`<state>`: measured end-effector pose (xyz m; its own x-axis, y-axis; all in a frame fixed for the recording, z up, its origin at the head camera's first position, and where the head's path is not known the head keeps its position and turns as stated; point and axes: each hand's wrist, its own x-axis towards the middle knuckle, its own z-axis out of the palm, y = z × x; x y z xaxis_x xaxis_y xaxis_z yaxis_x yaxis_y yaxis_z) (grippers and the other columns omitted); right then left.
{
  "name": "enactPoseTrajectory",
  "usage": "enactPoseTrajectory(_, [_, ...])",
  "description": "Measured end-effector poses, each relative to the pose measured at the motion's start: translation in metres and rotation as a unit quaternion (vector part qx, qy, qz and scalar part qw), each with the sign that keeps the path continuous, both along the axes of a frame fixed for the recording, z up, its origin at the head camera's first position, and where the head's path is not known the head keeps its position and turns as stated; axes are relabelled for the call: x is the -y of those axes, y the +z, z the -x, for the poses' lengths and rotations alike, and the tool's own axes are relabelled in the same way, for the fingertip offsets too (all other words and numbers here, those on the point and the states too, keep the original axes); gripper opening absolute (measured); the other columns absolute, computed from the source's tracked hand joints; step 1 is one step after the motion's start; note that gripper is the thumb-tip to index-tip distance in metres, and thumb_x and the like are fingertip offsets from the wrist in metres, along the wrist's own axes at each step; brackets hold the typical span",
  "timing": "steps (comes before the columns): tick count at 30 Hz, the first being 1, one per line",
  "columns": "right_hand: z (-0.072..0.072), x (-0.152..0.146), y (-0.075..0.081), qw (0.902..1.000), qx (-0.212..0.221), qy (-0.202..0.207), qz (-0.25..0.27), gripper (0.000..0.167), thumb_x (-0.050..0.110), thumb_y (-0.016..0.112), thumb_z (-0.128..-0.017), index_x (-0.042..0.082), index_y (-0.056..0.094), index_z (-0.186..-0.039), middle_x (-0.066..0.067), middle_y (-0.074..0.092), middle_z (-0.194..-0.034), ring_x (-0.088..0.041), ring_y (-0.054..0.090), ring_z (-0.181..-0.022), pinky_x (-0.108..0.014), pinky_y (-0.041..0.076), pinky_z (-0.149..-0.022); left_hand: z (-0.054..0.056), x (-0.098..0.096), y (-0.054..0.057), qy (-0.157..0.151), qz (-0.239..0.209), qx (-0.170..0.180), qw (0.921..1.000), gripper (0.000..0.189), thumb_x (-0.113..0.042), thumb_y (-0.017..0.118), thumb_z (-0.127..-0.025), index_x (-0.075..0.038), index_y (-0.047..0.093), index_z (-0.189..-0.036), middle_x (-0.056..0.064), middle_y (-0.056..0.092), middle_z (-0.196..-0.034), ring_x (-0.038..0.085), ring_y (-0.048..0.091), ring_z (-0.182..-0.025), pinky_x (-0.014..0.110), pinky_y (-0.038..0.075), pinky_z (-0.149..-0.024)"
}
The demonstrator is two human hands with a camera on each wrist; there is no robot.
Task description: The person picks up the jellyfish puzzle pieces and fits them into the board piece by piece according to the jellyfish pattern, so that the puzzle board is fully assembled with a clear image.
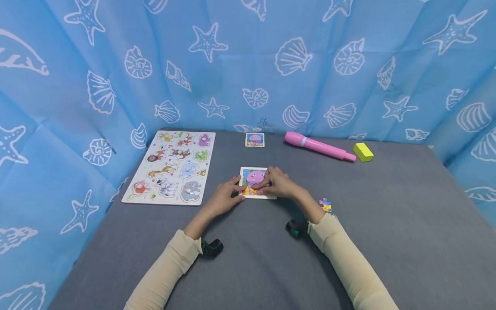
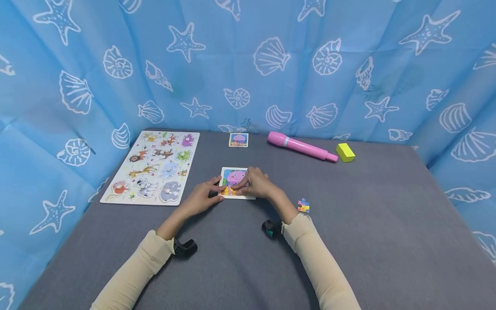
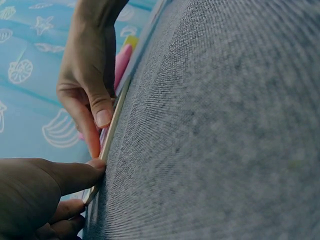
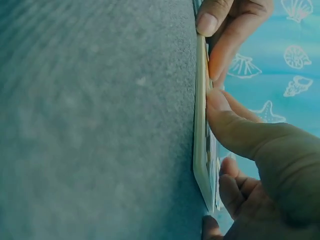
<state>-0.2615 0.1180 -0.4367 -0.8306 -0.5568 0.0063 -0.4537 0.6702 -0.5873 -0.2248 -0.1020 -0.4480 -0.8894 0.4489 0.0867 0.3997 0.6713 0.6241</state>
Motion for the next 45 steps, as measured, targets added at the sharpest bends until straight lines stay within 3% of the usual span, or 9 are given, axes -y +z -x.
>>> enactPoseTrajectory(4, [-0.003, -0.013, 0.0, 0.9983, -0.006, 0.002, 0.058, 0.028, 0.014, 0.074, -0.076, 0.007, 0.072, -0.103, -0.01, 0.051, -0.08, -0.017, 0.035, -0.071, -0.026, 0.028, -0.064, -0.002, -0.002, 0.0, -0.004, -0.002, 0.005, 1.0, 0.038, -0.015, 0.066, -0.084, -0.004, 0.061, -0.12, 0.016, 0.04, -0.142, 0.032, 0.034, -0.134, 0.047, 0.028, -0.109])
enactPoseTrajectory(7, [-0.006, -0.03, 0.004, 0.9962, 0.001, -0.027, 0.083, 0.032, 0.011, 0.073, -0.077, 0.002, 0.069, -0.107, -0.011, 0.05, -0.076, -0.016, 0.034, -0.067, -0.026, 0.03, -0.062, -0.003, -0.003, 0.001, -0.002, -0.005, 0.013, 0.9999, 0.038, -0.015, 0.066, -0.084, -0.004, 0.06, -0.12, 0.016, 0.039, -0.143, 0.032, 0.033, -0.135, 0.047, 0.027, -0.109])
enactPoseTrajectory(14, [-0.02, -0.09, 0.014, 0.9891, 0.059, -0.101, 0.089, 0.039, 0.017, 0.073, -0.078, 0.005, 0.066, -0.114, -0.007, 0.043, -0.076, -0.016, 0.033, -0.069, -0.025, 0.033, -0.06, -0.002, -0.002, 0.001, 0.004, -0.004, 0.006, 1.0, 0.039, -0.015, 0.067, -0.084, -0.003, 0.06, -0.12, 0.017, 0.039, -0.143, 0.032, 0.033, -0.135, 0.046, 0.028, -0.109])
enactPoseTrajectory(18, [-0.034, -0.122, 0.015, 0.9841, 0.103, -0.12, 0.082, 0.043, 0.02, 0.073, -0.078, 0.007, 0.064, -0.118, -0.006, 0.044, -0.079, -0.017, 0.033, -0.071, -0.025, 0.033, -0.06, -0.002, -0.001, 0.002, 0.001, -0.011, 0.006, 0.9999, 0.039, -0.015, 0.066, -0.084, -0.002, 0.06, -0.121, 0.017, 0.038, -0.143, 0.032, 0.032, -0.135, 0.046, 0.028, -0.109])
enactPoseTrajectory(23, [-0.053, -0.148, 0.014, 0.9828, 0.115, -0.127, 0.069, 0.047, 0.02, 0.074, -0.077, 0.006, 0.062, -0.121, -0.008, 0.047, -0.083, -0.017, 0.035, -0.072, -0.024, 0.033, -0.059, -0.003, 0.0, 0.002, 0.007, -0.009, 0.006, 0.9999, 0.039, -0.014, 0.067, -0.084, -0.002, 0.06, -0.12, 0.017, 0.039, -0.143, 0.032, 0.033, -0.135, 0.046, 0.029, -0.109])
enactPoseTrajectory(30, [-0.082, -0.174, 0.012, 0.9867, 0.094, -0.132, 0.017, 0.055, 0.024, 0.077, -0.074, 0.004, 0.06, -0.122, -0.01, 0.05, -0.085, -0.016, 0.036, -0.073, -0.024, 0.031, -0.061, -0.004, -0.003, 0.002, 0.004, -0.003, 0.005, 1.0, 0.039, -0.016, 0.066, -0.084, -0.003, 0.06, -0.12, 0.018, 0.039, -0.142, 0.032, 0.034, -0.134, 0.047, 0.03, -0.107])
enactPoseTrajectory(34, [-0.086, -0.177, 0.009, 0.9893, 0.072, -0.127, -0.013, 0.054, 0.026, 0.077, -0.073, 0.005, 0.062, -0.12, -0.009, 0.051, -0.086, -0.015, 0.038, -0.074, -0.024, 0.032, -0.063, -0.003, -0.002, 0.002, 0.003, -0.003, -0.005, 1.0, 0.038, -0.015, 0.067, -0.084, -0.003, 0.061, -0.119, 0.019, 0.04, -0.141, 0.032, 0.035, -0.133, 0.047, 0.031, -0.107])
enactPoseTrajectory(45, [-0.087, -0.168, 0.009, 0.9866, 0.031, -0.157, -0.031, 0.045, 0.021, 0.08, -0.07, 0.003, 0.067, -0.109, -0.006, 0.046, -0.076, -0.014, 0.033, -0.066, -0.024, 0.027, -0.056, -0.004, -0.002, 0.0, -0.003, -0.003, -0.015, 0.9999, 0.039, -0.015, 0.067, -0.083, -0.002, 0.061, -0.119, 0.018, 0.041, -0.141, 0.032, 0.035, -0.133, 0.047, 0.031, -0.107])
